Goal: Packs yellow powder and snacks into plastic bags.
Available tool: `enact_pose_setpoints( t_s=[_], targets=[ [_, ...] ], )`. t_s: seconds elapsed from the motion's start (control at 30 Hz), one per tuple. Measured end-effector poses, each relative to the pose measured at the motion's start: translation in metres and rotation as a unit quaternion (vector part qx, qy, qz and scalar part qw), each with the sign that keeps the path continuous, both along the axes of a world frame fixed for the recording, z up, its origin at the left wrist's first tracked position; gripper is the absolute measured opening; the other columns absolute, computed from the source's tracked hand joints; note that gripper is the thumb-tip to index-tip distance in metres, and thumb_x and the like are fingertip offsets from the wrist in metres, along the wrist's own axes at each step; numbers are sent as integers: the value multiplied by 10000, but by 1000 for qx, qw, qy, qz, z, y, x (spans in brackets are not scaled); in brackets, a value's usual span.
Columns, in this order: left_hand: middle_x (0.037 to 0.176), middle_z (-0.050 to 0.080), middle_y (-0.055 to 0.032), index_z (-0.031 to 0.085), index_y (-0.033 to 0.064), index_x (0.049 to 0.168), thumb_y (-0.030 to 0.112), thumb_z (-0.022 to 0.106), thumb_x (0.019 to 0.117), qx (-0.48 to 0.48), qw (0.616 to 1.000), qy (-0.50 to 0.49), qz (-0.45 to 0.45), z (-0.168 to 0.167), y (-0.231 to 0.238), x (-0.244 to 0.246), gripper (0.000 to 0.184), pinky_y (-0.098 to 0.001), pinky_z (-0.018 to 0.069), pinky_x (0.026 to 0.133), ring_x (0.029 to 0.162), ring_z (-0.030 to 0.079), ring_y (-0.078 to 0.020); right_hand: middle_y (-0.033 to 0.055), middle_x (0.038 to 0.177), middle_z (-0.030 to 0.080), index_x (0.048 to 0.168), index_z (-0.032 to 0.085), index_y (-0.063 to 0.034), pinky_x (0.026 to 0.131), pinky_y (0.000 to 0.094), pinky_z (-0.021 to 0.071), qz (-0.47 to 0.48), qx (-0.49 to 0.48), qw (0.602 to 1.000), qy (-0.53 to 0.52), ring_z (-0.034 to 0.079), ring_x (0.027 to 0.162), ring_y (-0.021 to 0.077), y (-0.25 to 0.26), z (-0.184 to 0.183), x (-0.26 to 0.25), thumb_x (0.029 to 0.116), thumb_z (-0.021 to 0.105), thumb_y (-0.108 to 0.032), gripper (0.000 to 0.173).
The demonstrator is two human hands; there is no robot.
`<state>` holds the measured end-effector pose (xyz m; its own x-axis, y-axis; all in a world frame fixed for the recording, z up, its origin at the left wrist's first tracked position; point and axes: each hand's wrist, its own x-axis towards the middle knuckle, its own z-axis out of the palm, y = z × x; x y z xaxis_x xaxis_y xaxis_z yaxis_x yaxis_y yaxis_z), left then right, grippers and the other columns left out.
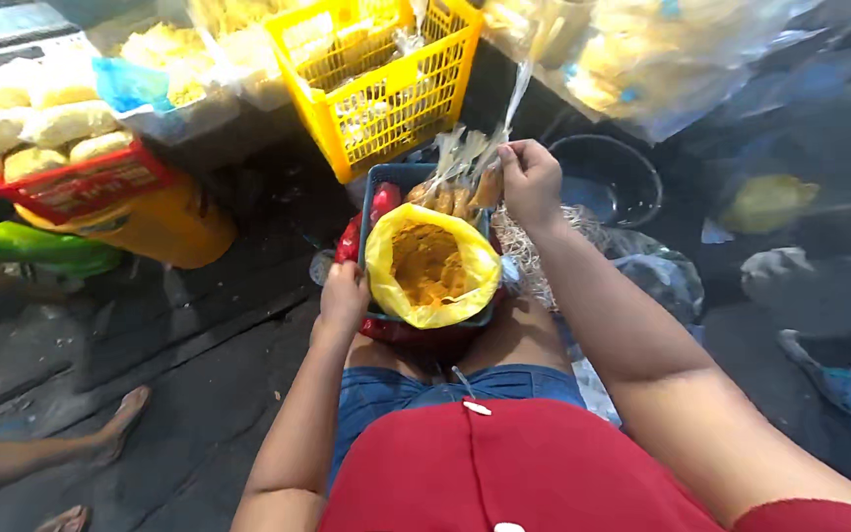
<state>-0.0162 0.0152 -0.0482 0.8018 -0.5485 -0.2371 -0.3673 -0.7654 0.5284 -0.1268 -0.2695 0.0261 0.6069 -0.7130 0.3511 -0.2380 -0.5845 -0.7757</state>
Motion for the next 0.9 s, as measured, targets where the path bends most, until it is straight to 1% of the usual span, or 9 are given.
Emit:
enact_pose_setpoints(
  t_s=[0.07, 0.13, 0.23, 0.33, 0.47, 0.53, 0.7, 0.8, 0.9],
  targets=[
    [1364, 570, -256, 625, 11, 1322, 185, 599, 994, 71, 997, 26, -23, -9, -5, -8, 372, -539, 484, 1052, 1251, 590, -388, 204, 1097, 704, 1207, 659, 25, 945, 492, 523, -14, 17, 999, 48, 687, 1019, 307, -17, -11, 16, 1091, 476, -245, 346],
    [1404, 538, -252, 564, 15, 1394, 178, 595, 990, 103, 994, 24, -24, -15, -8, -14, 437, -522, 478, 1072, 1291, 563, -384, 241, 1174, 690, 1251, 650, 24, 1001, 570, 489, -16, 45, 992, 117, 662, 1122, 387, -29, -30, 28, 1094, 471, -254, 366],
    [1443, 499, -251, 490, 19, 1456, 132, 607, 968, 162, 987, 9, -16, -17, -14, -17, 515, -524, 489, 1057, 1322, 536, -394, 295, 1404, 561, 1444, 528, 21, 1110, 591, 419, -38, 122, 980, 154, 551, 1310, 435, -39, -65, 33, 1076, 496, -220, 441],
    [1385, 534, -251, 531, -2, 1392, 97, 589, 969, 175, 984, -23, -23, -23, -16, -15, 438, -528, 513, 1005, 1276, 562, -403, 295, 1485, 456, 1492, 472, -14, 1052, 538, 486, -63, 114, 983, 127, 571, 1264, 418, -29, -74, 19, 1061, 519, -184, 466],
    [1390, 546, -236, 579, -19, 1336, 65, 574, 970, 183, 982, -36, -24, -23, -13, -17, 375, -528, 521, 988, 1270, 567, -397, 300, 1481, 463, 1430, 545, -6, 1037, 522, 507, 2, 44, 987, 155, 599, 1229, 414, -3, -76, -14, 1039, 555, -194, 433],
    [1391, 546, -231, 609, -35, 1296, 47, 569, 965, 188, 981, -43, -29, -18, -13, -21, 344, -529, 520, 991, 1272, 562, -398, 314, 1486, 450, 1426, 537, 13, 1030, 503, 512, 18, 53, 989, 138, 595, 1229, 416, 15, -71, -32, 1038, 546, -190, 438],
    [1446, 501, -232, 651, -67, 1242, -12, 542, 958, 211, 974, -45, -63, -17, -17, -32, 309, -537, 489, 1022, 1304, 522, -406, 354, 1429, 484, 1404, 544, 46, 975, 548, 512, 25, 85, 994, 68, 603, 1169, 462, 46, -66, -68, 1024, 554, -162, 434],
    [1420, 523, -229, 671, -60, 1204, -23, 544, 950, 168, 984, -39, -36, -16, -14, -30, 286, -529, 491, 1031, 1288, 537, -399, 349, 1433, 480, 1393, 553, 43, 957, 553, 512, 43, 80, 995, 45, 599, 1166, 457, 51, -61, -79, 1021, 524, -202, 446],
    [1403, 528, -248, 634, -42, 1273, 32, 543, 975, 94, 995, -22, -4, -16, -10, -32, 320, -526, 492, 1045, 1284, 549, -403, 352, 1436, 479, 1385, 552, 52, 946, 526, 518, 47, 72, 996, 31, 605, 1162, 436, 55, -48, -90, 1018, 505, -230, 466]
  ],
)
